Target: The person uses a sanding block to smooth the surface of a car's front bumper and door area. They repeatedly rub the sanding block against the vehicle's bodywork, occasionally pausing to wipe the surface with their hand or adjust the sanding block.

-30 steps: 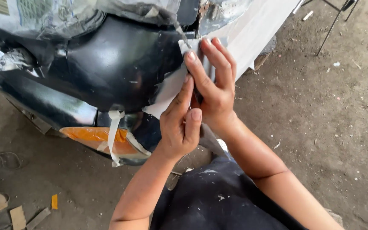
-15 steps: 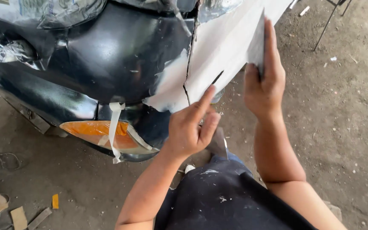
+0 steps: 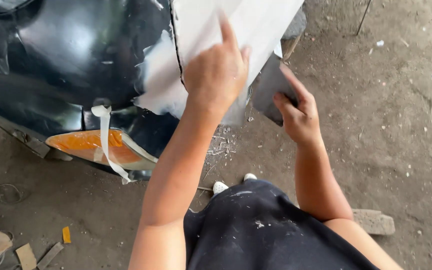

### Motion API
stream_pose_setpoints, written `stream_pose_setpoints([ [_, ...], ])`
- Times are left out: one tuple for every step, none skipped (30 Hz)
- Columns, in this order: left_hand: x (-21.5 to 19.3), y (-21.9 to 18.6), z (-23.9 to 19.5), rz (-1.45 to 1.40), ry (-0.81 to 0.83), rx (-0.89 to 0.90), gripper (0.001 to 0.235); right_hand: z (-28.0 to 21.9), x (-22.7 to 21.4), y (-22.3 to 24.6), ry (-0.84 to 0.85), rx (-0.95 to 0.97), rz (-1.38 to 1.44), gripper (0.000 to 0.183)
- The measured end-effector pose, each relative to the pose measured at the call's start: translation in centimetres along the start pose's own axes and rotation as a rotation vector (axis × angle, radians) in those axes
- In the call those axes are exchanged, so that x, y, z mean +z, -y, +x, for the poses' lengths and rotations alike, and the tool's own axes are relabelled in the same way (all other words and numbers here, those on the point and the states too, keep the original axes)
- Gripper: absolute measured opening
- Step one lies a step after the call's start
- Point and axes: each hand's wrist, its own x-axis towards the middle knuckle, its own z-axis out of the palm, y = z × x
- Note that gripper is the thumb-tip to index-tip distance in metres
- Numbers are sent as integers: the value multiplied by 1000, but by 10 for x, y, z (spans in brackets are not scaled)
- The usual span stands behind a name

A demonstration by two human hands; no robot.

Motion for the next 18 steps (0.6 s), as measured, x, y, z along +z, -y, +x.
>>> stream_pose_setpoints([
  [9, -2, -4, 4, -17, -4, 79, 6, 2, 17, 9, -15, 2, 46],
  [17, -4, -6, -90, 151, 44, 58, 13, 4, 35, -59, -95, -53, 55],
  [26, -5, -10, -178, 327, 94, 49, 16, 6, 51, -133, -170, -100, 65],
  [41, -3, -17, -167, 318, 92, 49, 23, 5, 54, -130, -180, -90, 65],
  [58, 0, -28, -227, 370, 115, 48, 27, 5, 55, -126, -144, -269, 63],
  [76, 4, -39, -288, 422, 138, 48, 32, 5, 56, -120, -107, -449, 61],
  [87, 5, -48, -283, 420, 131, 48, 38, 16, 66, -115, -108, -442, 61],
  [97, 6, -58, -298, 486, 44, 46, 44, 28, 77, -31, -352, -555, 63],
  [107, 8, -69, -316, 552, -46, 45, 50, 39, 87, 64, -593, -661, 67],
  [116, 11, -79, -313, 550, -56, 45, 57, 52, 90, 70, -594, -653, 67],
  [125, 15, -86, -361, 564, -49, 46, 65, 65, 92, 99, -680, -715, 68],
  [133, 20, -93, -409, 577, -41, 46, 73, 79, 95, 127, -766, -777, 70],
  [133, 20, -101, -406, 575, -46, 46, 77, 85, 99, 129, -768, -771, 70],
  [133, 21, -108, -410, 589, -137, 47, 81, 91, 103, 152, -775, -824, 69],
  [133, 23, -115, -413, 602, -226, 48, 84, 97, 107, 174, -782, -878, 68],
  [137, 29, -120, -411, 599, -229, 48, 85, 99, 105, 174, -785, -875, 68],
  [141, 35, -126, -431, 587, -264, 47, 86, 102, 104, 174, -738, -920, 71],
  [145, 42, -132, -451, 574, -300, 46, 87, 105, 102, 175, -692, -965, 74],
])
